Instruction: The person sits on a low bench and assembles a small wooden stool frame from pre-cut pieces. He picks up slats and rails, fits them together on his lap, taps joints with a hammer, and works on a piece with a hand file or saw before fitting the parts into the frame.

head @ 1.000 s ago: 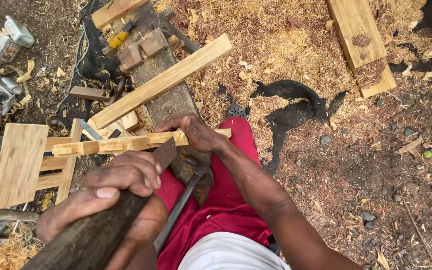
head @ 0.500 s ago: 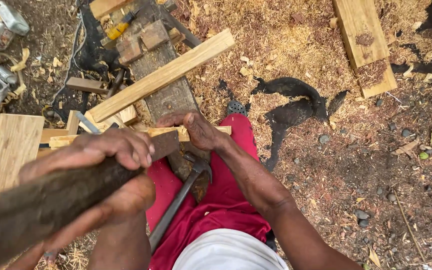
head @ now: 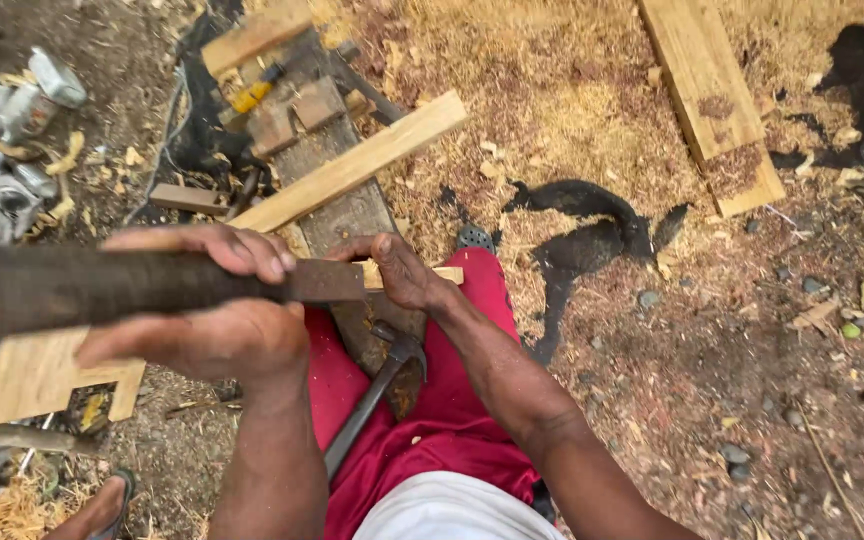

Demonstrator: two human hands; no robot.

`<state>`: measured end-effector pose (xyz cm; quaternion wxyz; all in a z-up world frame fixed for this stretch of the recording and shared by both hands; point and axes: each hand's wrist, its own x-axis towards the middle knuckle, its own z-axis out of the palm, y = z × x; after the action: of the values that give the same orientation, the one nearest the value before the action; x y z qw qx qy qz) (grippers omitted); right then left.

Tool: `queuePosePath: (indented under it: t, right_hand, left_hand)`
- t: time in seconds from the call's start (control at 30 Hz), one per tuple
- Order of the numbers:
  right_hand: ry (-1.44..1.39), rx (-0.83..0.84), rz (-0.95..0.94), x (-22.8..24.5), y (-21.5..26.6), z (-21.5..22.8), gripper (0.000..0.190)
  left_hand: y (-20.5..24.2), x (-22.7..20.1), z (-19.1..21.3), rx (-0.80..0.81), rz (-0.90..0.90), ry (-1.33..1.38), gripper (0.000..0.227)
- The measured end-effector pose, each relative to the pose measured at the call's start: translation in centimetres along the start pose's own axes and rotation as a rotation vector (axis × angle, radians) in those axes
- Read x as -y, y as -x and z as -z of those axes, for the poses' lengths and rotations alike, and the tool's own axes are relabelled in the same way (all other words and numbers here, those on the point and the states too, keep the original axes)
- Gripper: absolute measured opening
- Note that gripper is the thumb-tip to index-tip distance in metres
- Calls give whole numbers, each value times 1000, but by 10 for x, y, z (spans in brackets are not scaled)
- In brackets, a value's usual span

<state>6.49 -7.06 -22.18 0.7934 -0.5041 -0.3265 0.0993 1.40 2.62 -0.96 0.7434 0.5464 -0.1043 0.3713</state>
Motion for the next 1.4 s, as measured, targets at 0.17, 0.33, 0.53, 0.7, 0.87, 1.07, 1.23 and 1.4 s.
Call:
queuePosePath:
  t: [0.17,0.33,0.53,0.7,0.87,1.07,1.23,1.4]
  right_hand:
    - [104,-56,-71,-33,11,11,97]
    - [-168,85,-223,-13,19,2,100]
    - [140,141,79,9,0,10,114]
    - [207,157,-51,31,4,3,87]
    - [235,231,57,36,-14,6,74]
    - [161,305,-66,42,-47,10,31]
    - [110,142,-72,45,-73,14,33]
    - [309,84,202,45,-66,6,26]
  left_hand:
    - [-42,5,0,212,-57,-297,67]
    - [-84,-11,20,434,-14,-716,49]
    - [-182,-37,47,620,-63,-1215,33]
    - [-207,63,16,935,708,-1315,45]
    - [-163,314,109,1408,407,-1576,47]
    - [-126,420,163,1490,388,-1478,54]
    - [-127,380,169,1226,-23,-1417,74]
    - [-126,314,189,1752,413,-1434,79]
